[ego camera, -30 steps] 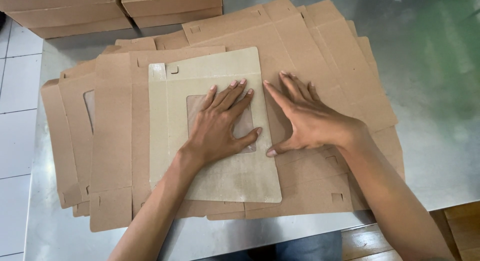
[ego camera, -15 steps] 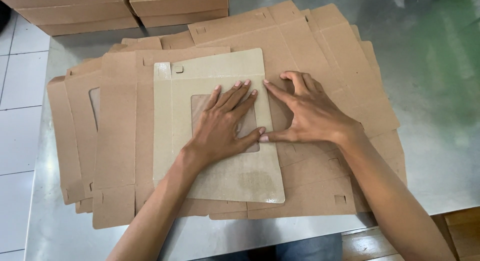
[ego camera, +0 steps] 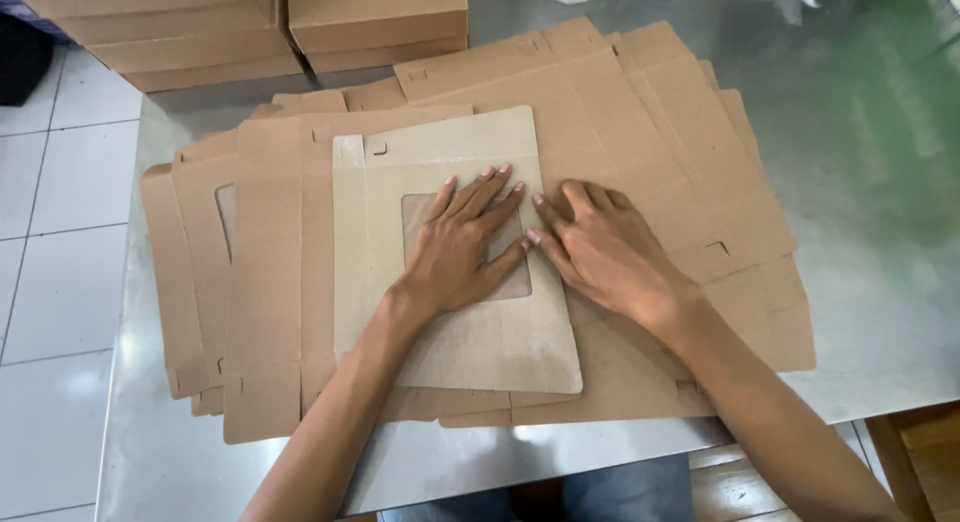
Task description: The person assembles a cardboard box by folding along pre-scored lines and tucking tabs into slots to secure the structure.
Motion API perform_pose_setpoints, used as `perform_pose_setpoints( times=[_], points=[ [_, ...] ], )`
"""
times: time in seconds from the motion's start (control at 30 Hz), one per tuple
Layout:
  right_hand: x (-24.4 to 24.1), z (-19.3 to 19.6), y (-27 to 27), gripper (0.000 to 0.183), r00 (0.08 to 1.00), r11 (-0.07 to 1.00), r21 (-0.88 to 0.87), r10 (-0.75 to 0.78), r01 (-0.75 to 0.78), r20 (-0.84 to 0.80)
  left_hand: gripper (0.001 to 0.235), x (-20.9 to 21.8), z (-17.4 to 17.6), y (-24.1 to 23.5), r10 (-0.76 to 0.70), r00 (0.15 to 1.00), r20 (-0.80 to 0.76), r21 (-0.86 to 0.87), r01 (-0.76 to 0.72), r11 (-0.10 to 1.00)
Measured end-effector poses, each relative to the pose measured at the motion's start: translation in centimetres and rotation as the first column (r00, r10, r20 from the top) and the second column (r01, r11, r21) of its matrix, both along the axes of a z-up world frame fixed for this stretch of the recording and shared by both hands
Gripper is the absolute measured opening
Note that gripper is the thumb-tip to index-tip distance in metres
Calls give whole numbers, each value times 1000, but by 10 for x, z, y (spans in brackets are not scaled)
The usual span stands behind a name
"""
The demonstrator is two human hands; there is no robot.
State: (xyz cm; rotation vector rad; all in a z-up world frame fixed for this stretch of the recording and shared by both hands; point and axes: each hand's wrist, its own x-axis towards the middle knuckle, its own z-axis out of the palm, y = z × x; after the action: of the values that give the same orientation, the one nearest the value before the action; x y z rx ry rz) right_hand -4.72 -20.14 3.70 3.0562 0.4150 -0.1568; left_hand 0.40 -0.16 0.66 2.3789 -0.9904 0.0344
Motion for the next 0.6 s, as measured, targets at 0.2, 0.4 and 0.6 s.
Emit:
perform_pose_setpoints(
  times=[0.2, 0.4, 0.6],
  points=[
    [-42, 14, 14, 50, 998, 997, 51, -62, 64, -33, 63, 2, -7, 1, -4, 1000, 10, 7, 4, 1000],
    [-95, 35, 38, 55, 980, 973, 166, -140, 163, -142, 64, 1, -1, 0, -3, 1000, -28, 42, 5, 999],
    [-138, -2, 30, 60, 987, 943, 330, -8, -46, 160, 66, 4, -11, 1, -53, 997, 55, 84, 48, 995]
  ],
)
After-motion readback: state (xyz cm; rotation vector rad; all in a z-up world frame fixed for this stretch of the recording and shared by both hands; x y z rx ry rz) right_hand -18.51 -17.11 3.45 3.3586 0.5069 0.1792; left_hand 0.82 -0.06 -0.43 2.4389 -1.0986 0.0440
